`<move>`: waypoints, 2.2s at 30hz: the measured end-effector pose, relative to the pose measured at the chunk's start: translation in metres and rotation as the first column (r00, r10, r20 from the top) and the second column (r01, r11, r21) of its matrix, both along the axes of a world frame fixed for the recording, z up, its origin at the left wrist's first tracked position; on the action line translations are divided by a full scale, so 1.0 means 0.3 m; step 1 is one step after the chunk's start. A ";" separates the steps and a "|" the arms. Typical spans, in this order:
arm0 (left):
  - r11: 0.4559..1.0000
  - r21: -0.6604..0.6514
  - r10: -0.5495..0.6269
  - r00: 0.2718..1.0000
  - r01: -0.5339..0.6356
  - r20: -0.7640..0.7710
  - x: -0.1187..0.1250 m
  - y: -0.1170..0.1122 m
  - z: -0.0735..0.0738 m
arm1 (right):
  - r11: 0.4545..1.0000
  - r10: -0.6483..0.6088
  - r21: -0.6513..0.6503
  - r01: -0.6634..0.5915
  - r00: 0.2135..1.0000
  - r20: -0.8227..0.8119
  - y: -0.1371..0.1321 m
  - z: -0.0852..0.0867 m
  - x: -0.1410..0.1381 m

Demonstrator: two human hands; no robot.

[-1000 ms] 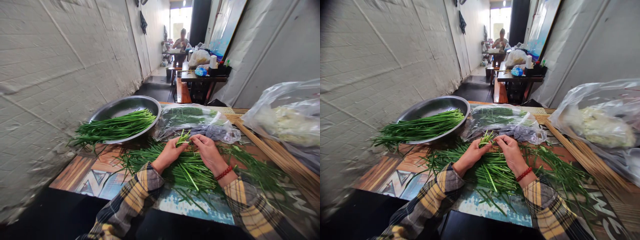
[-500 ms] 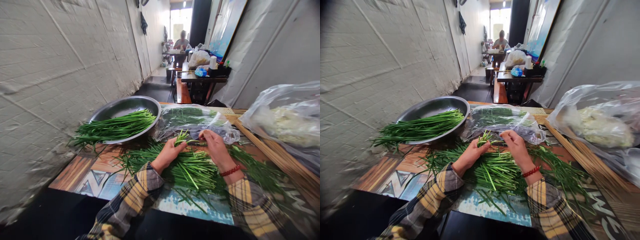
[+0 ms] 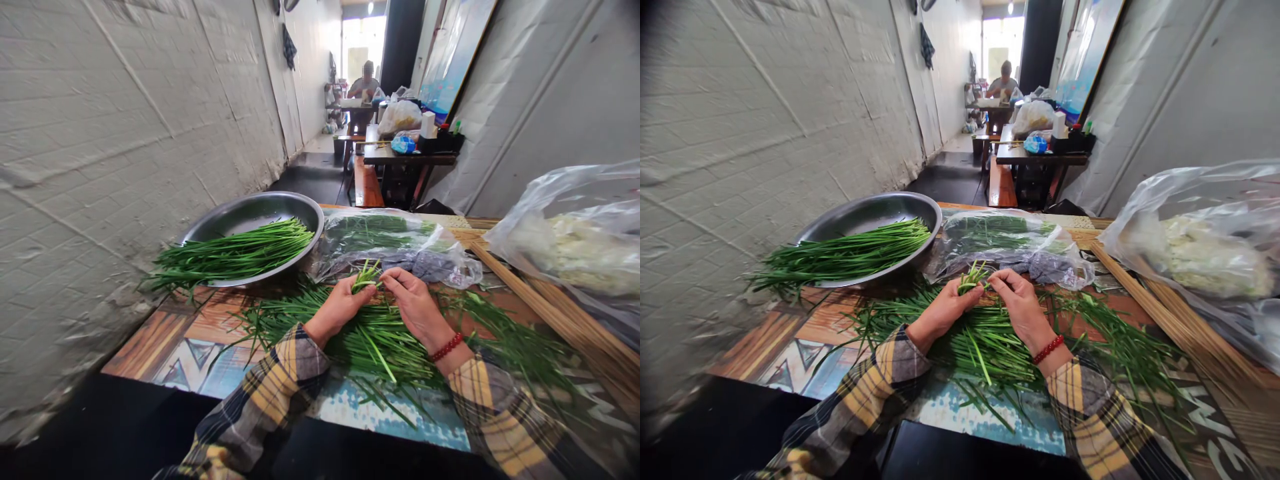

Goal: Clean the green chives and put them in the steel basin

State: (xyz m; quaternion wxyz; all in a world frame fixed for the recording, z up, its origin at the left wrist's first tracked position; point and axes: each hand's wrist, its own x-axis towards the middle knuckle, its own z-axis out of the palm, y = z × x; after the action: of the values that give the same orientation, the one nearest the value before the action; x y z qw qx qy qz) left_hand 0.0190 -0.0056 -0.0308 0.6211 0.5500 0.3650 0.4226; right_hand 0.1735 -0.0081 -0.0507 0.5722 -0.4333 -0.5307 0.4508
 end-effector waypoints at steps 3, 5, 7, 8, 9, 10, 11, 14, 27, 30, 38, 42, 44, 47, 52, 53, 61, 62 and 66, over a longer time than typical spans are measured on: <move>1.000 -0.004 -0.007 1.000 0.007 -0.017 -0.002 0.002 -0.004 | 0.996 -0.013 -0.090 -0.001 0.988 -0.154 0.005 -0.001 -0.004; 1.000 0.016 -0.004 0.999 0.005 -0.047 -0.005 0.006 -0.008 | 0.993 -0.063 -0.109 0.038 0.971 -0.231 0.014 0.008 0.014; 0.999 0.033 0.006 0.998 -0.004 -0.070 -0.009 0.009 -0.011 | 0.990 -0.122 -0.096 0.099 0.954 -0.275 0.024 0.019 0.044; 0.999 0.037 0.013 0.997 -0.010 -0.077 -0.010 0.011 -0.012 | 0.989 -0.142 -0.083 0.124 0.949 -0.282 0.029 0.025 0.060; 0.999 0.037 0.021 0.997 -0.018 -0.081 -0.011 0.012 -0.013 | 0.987 -0.155 -0.071 0.141 0.949 -0.274 0.034 0.031 0.077; 0.999 0.032 0.028 0.996 -0.026 -0.079 -0.011 0.012 -0.013 | 0.986 -0.165 -0.061 0.154 0.953 -0.255 0.038 0.035 0.093; 0.999 0.021 0.034 0.997 -0.032 -0.073 -0.011 0.012 -0.014 | 0.985 -0.174 -0.048 0.168 0.958 -0.227 0.041 0.039 0.107; 0.999 -0.017 0.038 0.999 -0.039 -0.038 -0.011 0.014 -0.018 | 0.977 -0.209 0.009 0.211 0.972 -0.104 0.045 0.045 0.139; 1.000 0.010 0.012 1.000 -0.012 -0.003 -0.011 0.027 -0.037 | 0.993 -0.116 0.061 0.102 0.942 0.315 0.028 0.043 0.121; 0.999 0.048 -0.009 0.999 0.011 -0.039 -0.012 0.022 -0.037 | 0.997 -0.068 0.053 0.055 0.950 0.304 0.022 0.037 0.101; 0.999 0.001 -0.047 0.999 0.047 -0.021 -0.019 0.023 -0.031 | 0.994 -0.101 0.075 0.086 0.969 0.225 0.019 0.043 0.110; 0.996 -0.091 -0.015 0.996 0.023 0.086 -0.021 0.025 -0.026 | 1.000 -0.015 0.020 0.014 0.999 0.044 0.013 0.056 0.104; 0.991 -0.137 0.021 0.990 -0.002 0.139 -0.021 0.024 -0.027 | 0.999 0.036 -0.034 -0.039 0.996 -0.085 0.006 0.067 0.099; 0.990 -0.142 0.040 0.985 -0.016 0.168 -0.020 0.024 -0.023 | 0.991 0.069 -0.098 -0.094 0.971 -0.229 -0.004 0.086 0.096; 0.997 -0.067 0.048 0.993 -0.040 0.109 -0.014 0.020 0.016 | 0.977 0.090 -0.161 -0.138 0.958 -0.274 -0.017 0.104 0.084; 0.999 -0.027 0.046 0.996 -0.044 0.076 -0.010 0.017 0.025 | 0.978 0.084 -0.162 -0.130 0.961 -0.263 -0.018 0.105 0.079; 0.987 0.157 0.037 0.998 -0.028 -0.054 0.014 -0.008 0.038 | 0.995 -0.087 -0.062 0.082 0.992 -0.089 -0.028 0.102 0.052; 0.986 0.166 0.045 0.997 -0.035 -0.062 0.014 -0.009 0.036 | 0.996 -0.081 -0.050 0.078 0.995 -0.061 -0.030 0.103 0.051; 0.973 0.231 0.033 0.993 -0.007 -0.110 0.012 -0.008 0.039 | 1.000 0.004 0.005 -0.004 1.000 -0.012 -0.031 0.097 0.051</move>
State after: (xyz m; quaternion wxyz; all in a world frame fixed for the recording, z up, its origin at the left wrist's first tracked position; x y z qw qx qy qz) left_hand 0.0226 -0.0079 -0.0191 0.5271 0.6377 0.3538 0.4363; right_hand 0.1888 -0.0173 -0.0217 0.5755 -0.4281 -0.5292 0.4534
